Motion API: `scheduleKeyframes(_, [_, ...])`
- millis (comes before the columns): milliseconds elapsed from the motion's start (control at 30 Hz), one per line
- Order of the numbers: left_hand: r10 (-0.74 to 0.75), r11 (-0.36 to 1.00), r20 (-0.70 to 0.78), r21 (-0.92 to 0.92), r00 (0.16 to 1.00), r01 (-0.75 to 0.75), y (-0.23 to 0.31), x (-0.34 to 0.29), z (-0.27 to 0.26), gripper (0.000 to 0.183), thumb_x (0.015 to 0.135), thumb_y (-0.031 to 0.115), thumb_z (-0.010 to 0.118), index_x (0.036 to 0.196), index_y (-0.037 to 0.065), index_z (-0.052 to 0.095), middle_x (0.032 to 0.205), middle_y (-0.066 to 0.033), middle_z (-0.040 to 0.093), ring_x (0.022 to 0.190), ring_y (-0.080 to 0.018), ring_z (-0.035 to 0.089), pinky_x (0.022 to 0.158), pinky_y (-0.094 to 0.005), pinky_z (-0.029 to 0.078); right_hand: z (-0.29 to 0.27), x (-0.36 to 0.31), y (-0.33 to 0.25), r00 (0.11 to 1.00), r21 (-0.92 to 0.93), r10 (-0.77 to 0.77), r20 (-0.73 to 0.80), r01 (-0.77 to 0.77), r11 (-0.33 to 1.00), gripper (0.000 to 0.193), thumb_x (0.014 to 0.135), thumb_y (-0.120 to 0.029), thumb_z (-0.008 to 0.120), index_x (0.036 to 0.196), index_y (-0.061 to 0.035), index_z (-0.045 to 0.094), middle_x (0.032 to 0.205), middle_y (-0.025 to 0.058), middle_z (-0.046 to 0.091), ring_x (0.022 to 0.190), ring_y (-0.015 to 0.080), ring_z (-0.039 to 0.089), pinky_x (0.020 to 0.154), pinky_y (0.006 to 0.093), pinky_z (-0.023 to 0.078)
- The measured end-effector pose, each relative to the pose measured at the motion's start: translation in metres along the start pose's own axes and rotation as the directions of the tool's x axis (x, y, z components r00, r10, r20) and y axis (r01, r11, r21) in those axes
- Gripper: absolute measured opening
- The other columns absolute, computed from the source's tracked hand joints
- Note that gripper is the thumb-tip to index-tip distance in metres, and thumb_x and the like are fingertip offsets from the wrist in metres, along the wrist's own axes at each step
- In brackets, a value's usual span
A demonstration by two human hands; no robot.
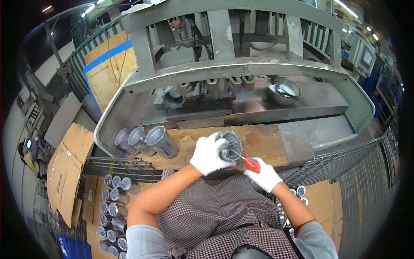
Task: The person cleans debris from circular metal castings using a hand scraper and a pneumatic air blow gun, then places the cleaned castings into a storage bin.
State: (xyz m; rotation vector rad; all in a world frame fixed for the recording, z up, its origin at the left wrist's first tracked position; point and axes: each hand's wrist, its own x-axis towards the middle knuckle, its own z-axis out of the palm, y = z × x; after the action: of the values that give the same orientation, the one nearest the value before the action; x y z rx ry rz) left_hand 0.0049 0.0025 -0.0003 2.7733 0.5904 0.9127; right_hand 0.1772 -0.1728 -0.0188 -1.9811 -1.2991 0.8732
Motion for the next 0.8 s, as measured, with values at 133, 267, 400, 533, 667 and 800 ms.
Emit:
scheduleKeyframes(133, [0.018,0.999,-0.001,0.029,1.000,-0.018,0.003,0.002,0.001,0.063,0.049,0.050,0.087,0.094,0.011,0.067,0.118,-0.0201,0.061,0.093,-0.0376,0.064,0.081,-0.0453,0.053,-0.001,0.003,0.012,0.999,-0.025,-0.044,-0.020,0.044,0.999,0.060,0.087,-0.040,0.068,0.132,-0.0061,0.048,0.113,0.0264,0.064,0.107,0.0421,0.062,0.091,0.0414,0.049])
scheduleKeyframes(267, [-0.024,0.999,0.147,0.044,0.989,0.018,0.005,0.000,-0.001,0.066,0.059,0.054,0.079,0.109,0.013,0.065,0.127,-0.0207,0.056,0.106,-0.0351,0.060,0.089,-0.0454,0.044,-0.002,0.003,0.008,0.999,-0.024,-0.044,-0.005,0.044,0.999,0.060,0.087,-0.040,0.068,0.132,-0.0060,0.048,0.114,0.0259,0.064,0.107,0.0406,0.063,0.092,0.0401,0.049])
scheduleKeyframes(400, [-0.024,0.999,0.051,0.045,0.998,0.022,0.004,-0.003,0.003,0.059,0.052,0.051,0.085,0.094,0.013,0.067,0.122,-0.0186,0.060,0.102,-0.0340,0.062,0.087,-0.0441,0.047,0.004,-0.003,-0.008,0.994,0.082,-0.059,0.088,0.051,0.995,0.063,0.086,-0.041,0.069,0.133,-0.0060,0.048,0.118,0.0242,0.064,0.111,0.0379,0.062,0.095,0.0387,0.048])
scheduleKeyframes(533, [-0.006,0.999,-0.009,0.037,1.000,0.006,0.003,-0.003,0.003,0.054,0.052,0.049,0.086,0.088,0.012,0.068,0.123,-0.0217,0.061,0.099,-0.0353,0.064,0.086,-0.0440,0.050,0.002,0.000,-0.008,0.992,0.058,-0.072,0.103,0.066,0.996,0.064,0.085,-0.044,0.069,0.131,-0.0056,0.050,0.116,0.0235,0.065,0.108,0.0373,0.063,0.093,0.0385,0.049])
scheduleKeyframes(667, [-0.004,0.999,-0.068,-0.048,0.998,0.000,0.000,-0.002,-0.007,0.054,0.047,0.046,0.090,0.078,0.008,0.069,0.113,-0.0244,0.065,0.086,-0.0370,0.069,0.080,-0.0407,0.056,-0.038,-0.013,-0.020,0.995,-0.126,-0.049,0.090,0.060,0.990,0.056,0.084,-0.050,0.069,0.117,-0.0058,0.061,0.110,0.0202,0.068,0.102,0.0340,0.066,0.089,0.0381,0.050])
scheduleKeyframes(800, [-0.251,0.967,-0.053,-0.046,0.967,0.249,-0.002,-0.003,-0.017,0.061,0.047,0.046,0.092,0.081,0.001,0.068,0.106,-0.0199,0.068,0.086,-0.0317,0.069,0.078,-0.0372,0.056,-0.104,-0.034,-0.013,0.900,-0.114,-0.031,-0.435,-0.021,0.993,0.042,0.078,-0.044,0.072,0.094,-0.0050,0.066,0.088,0.0165,0.066,0.087,0.0320,0.066,0.080,0.0399,0.051])
